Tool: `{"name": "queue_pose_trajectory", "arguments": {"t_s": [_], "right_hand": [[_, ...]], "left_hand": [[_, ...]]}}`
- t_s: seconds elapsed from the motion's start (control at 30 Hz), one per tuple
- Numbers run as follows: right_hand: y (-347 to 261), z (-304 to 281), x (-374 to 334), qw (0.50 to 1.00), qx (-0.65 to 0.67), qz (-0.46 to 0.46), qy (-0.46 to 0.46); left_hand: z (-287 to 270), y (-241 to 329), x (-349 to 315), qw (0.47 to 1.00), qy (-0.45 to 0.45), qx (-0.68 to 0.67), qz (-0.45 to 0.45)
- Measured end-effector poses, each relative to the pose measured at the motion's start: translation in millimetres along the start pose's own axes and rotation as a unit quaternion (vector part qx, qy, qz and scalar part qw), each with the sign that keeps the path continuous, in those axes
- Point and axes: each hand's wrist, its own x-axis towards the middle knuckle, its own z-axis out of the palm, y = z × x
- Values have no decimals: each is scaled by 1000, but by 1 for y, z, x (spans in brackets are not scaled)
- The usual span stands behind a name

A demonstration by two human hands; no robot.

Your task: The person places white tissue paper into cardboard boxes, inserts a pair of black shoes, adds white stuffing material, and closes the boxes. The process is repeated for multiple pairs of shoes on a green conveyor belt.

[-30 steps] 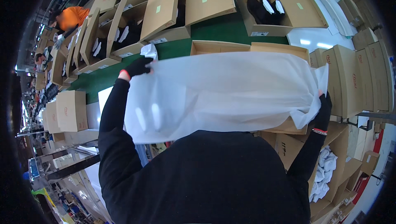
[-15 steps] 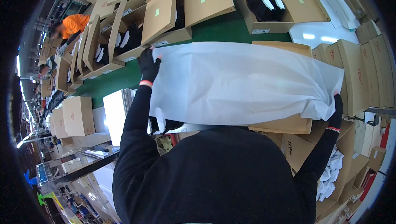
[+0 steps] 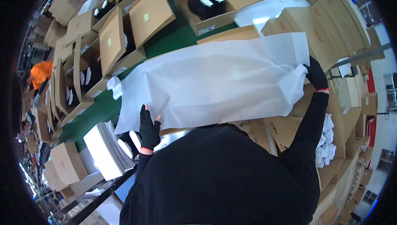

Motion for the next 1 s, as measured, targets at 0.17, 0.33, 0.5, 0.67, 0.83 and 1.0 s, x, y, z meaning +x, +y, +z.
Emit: {"name": "queue_pose_trajectory", "arguments": {"t_s": [0.17,0.33,0.5,0.67,0.83,1.0], "right_hand": [[15,-35,16,995,96,35,4],[67,-86,57,994,-1,-40,101],[65,-137,82,989,-96,9,113],[-54,-98,52,839,-379,-102,376],[-180,66,-17,876,-268,-334,222],[-129,153,6,864,-400,-303,-36]], "left_hand": [[24,-6,-15,991,-54,-100,-70],[38,0,-15,982,-85,-138,-95],[38,9,-15,967,-128,-149,-164],[39,-4,-39,974,-106,-127,-156],[47,0,-38,959,-157,-129,-198],[44,-2,-23,973,-84,-172,-132]]}}
